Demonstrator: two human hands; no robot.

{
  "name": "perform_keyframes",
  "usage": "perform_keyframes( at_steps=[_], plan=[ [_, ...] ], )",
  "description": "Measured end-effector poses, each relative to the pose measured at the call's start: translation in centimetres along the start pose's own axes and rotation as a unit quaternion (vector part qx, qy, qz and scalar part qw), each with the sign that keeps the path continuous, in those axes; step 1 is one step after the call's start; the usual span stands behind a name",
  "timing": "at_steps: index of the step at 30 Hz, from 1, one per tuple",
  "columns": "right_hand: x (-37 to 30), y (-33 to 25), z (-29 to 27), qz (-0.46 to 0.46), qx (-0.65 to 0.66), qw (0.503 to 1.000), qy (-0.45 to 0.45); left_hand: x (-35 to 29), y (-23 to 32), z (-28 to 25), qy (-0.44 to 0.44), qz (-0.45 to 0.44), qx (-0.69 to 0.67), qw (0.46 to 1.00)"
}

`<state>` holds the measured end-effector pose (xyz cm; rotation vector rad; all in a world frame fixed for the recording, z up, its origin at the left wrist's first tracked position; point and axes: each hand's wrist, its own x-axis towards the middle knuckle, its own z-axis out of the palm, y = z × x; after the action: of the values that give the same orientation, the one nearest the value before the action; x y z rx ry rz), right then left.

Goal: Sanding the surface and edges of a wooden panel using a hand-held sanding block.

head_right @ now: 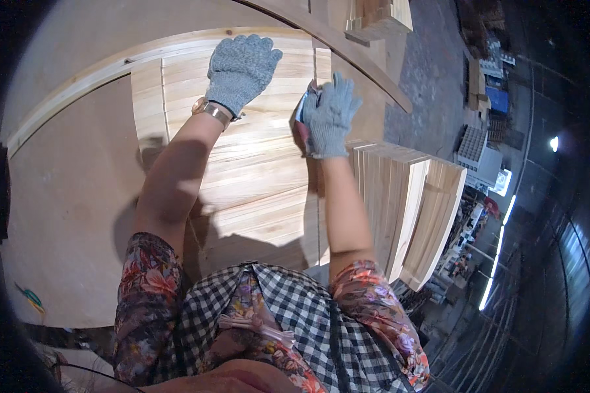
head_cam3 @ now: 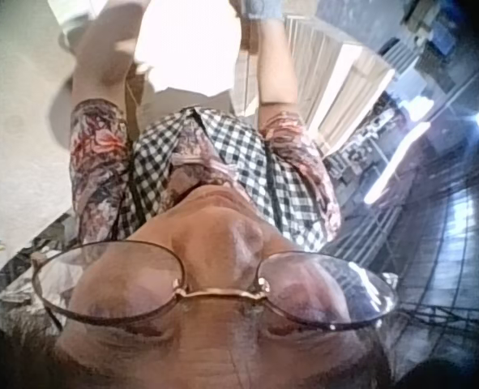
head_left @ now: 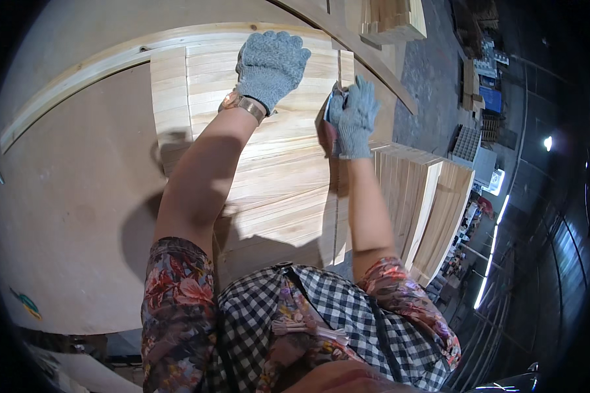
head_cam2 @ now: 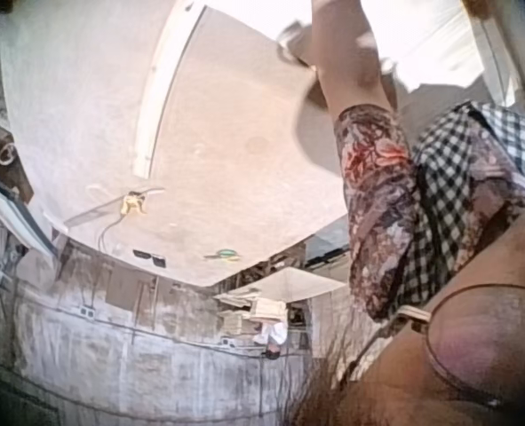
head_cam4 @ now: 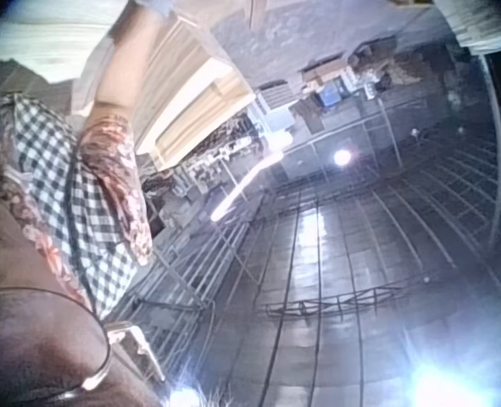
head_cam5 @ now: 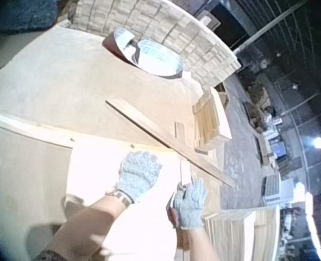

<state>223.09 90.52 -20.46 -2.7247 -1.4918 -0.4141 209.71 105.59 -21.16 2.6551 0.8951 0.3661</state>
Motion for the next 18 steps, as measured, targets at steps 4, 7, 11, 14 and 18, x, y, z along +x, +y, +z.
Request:
perform_keyframes(
  at_steps=[4,7,11,14,18],
  plan=[
    [3.7,0.5,1.8,-0.077,0.053,0.994,0.055,0.1,0.0,0.2,-0.011,0.021,0.011,1.0],
    [6.3,1.2,3.0,-0.098,0.041,0.992,0.071,0.5,-0.2,0.4,0.041,0.014,0.021,0.999],
    [3.8,3.3,0.9,-0.044,0.088,0.995,0.03,0.7,-0.3,0.8,0.003,-0.019,-0.035,0.999],
    [0.7,4.6,-2.5,0.131,0.167,0.974,-0.077,0.7,0.0,1.1,0.004,-0.015,-0.038,0.999],
    [2.3,3.0,-4.5,0.165,0.104,0.974,-0.118,0.8,0.6,1.2,-0.006,-0.019,-0.036,0.999]
  ],
)
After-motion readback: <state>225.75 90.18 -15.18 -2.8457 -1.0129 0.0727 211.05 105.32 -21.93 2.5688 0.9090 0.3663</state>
